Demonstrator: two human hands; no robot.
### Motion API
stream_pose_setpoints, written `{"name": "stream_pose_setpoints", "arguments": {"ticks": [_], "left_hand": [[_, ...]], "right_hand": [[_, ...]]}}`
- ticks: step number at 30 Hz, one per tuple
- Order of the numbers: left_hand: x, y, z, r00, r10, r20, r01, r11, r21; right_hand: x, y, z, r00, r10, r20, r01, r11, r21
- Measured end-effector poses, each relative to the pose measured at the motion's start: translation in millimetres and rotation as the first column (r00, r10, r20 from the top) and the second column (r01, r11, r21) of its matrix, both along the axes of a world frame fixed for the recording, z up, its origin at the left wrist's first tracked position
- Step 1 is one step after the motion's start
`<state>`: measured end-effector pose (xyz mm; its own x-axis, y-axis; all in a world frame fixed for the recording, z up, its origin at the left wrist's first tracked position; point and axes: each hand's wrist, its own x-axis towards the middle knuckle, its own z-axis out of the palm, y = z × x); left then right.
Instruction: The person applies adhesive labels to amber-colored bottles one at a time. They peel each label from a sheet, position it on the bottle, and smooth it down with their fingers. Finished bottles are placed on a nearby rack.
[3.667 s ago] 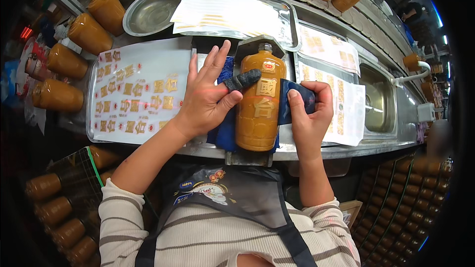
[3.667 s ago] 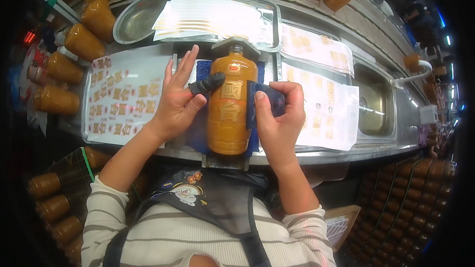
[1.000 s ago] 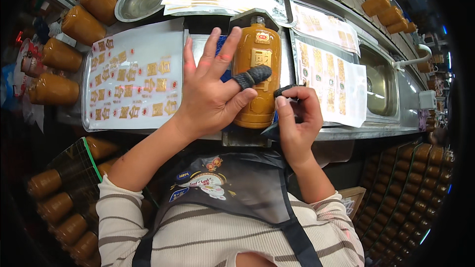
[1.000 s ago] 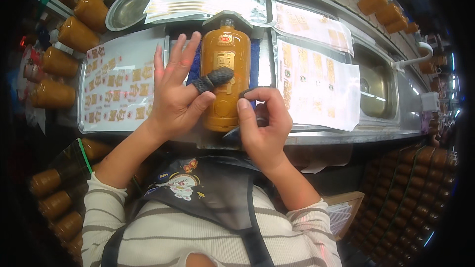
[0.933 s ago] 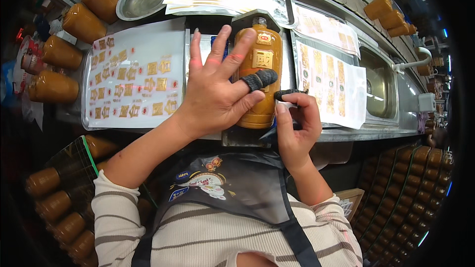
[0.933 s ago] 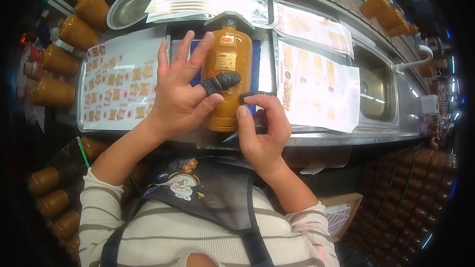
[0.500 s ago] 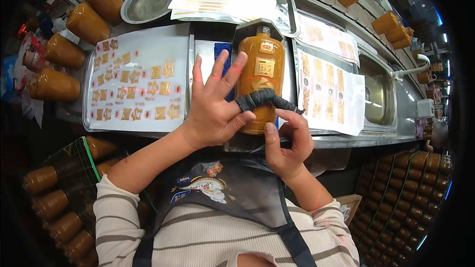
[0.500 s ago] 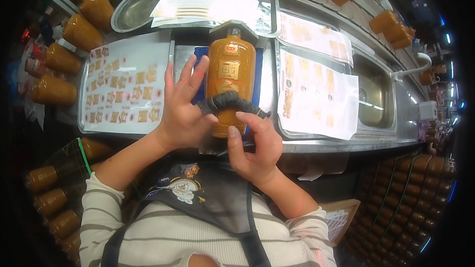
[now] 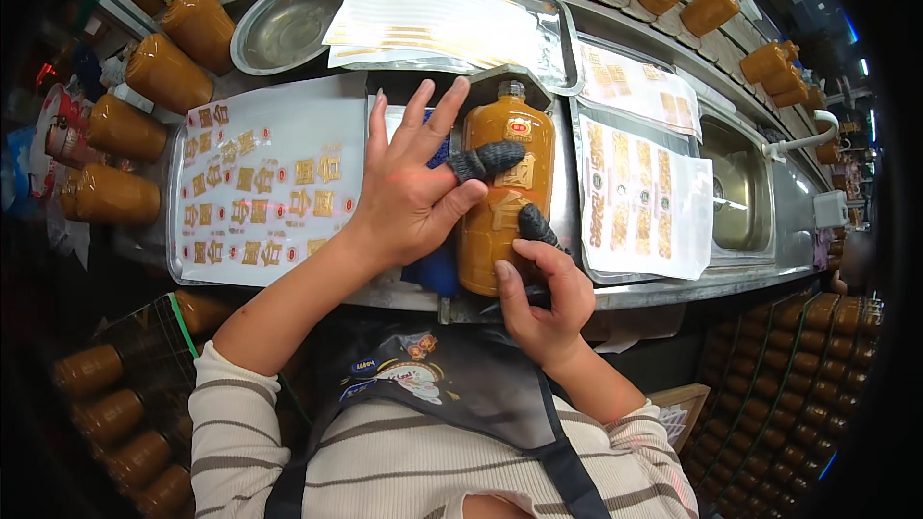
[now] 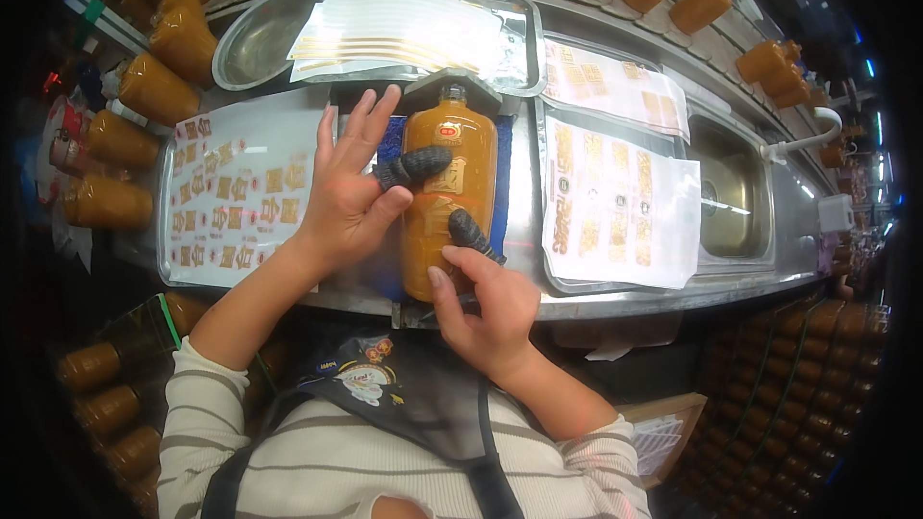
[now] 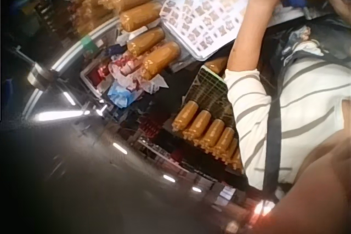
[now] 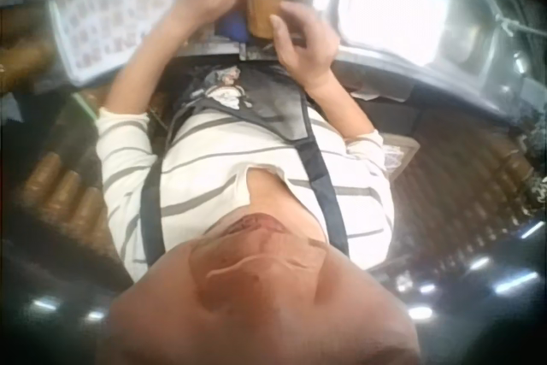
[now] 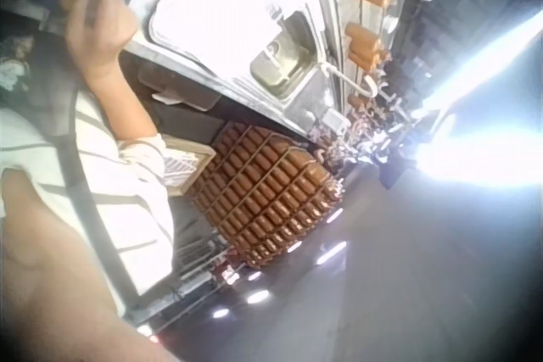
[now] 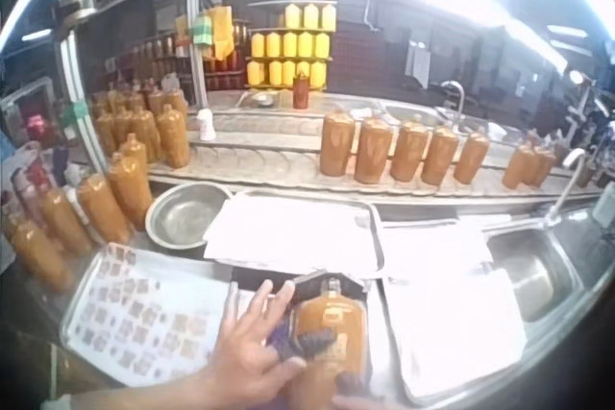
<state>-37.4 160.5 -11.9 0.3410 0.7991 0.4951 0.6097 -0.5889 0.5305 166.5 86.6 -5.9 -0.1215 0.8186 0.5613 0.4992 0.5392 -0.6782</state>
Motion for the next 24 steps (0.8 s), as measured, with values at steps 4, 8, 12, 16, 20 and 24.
{"name": "stream_pose_setpoints", "arguments": {"ticks": [4,8,12,16,20,24], "left_hand": [[1.5,-1.3,12.0,0.999,-0.020,-0.025,0.021,0.999,0.027],[9.2,16.6,19.3,0.994,-0.039,-0.100,0.051,0.991,0.125],[11.9,29.1,12.8,0.999,-0.003,-0.053,0.008,0.994,0.107],[20.1,35.9,4.9,0.993,0.034,0.114,-0.032,0.999,-0.019],[20.5,33.3,-4.8,0.963,0.094,0.253,-0.067,0.991,-0.112],[18.5,-13.7,-0.4,1.000,0.009,0.020,-0.009,1.000,-0.005]], "right_hand": [[3.2,-4.0,3.4,0.999,0.018,0.032,-0.016,0.998,-0.058],[5.6,-5.4,2.9,0.998,0.032,0.047,-0.029,0.997,-0.066],[4.8,-5.1,3.3,0.999,0.033,0.042,-0.030,0.997,-0.067],[5.1,-4.4,2.5,0.998,0.048,0.032,-0.046,0.997,-0.067],[11.2,-5.3,-3.5,0.989,0.098,-0.106,-0.108,0.990,-0.093],[24.0,1.3,9.5,0.885,-0.214,-0.414,0.041,0.921,-0.388]]}}
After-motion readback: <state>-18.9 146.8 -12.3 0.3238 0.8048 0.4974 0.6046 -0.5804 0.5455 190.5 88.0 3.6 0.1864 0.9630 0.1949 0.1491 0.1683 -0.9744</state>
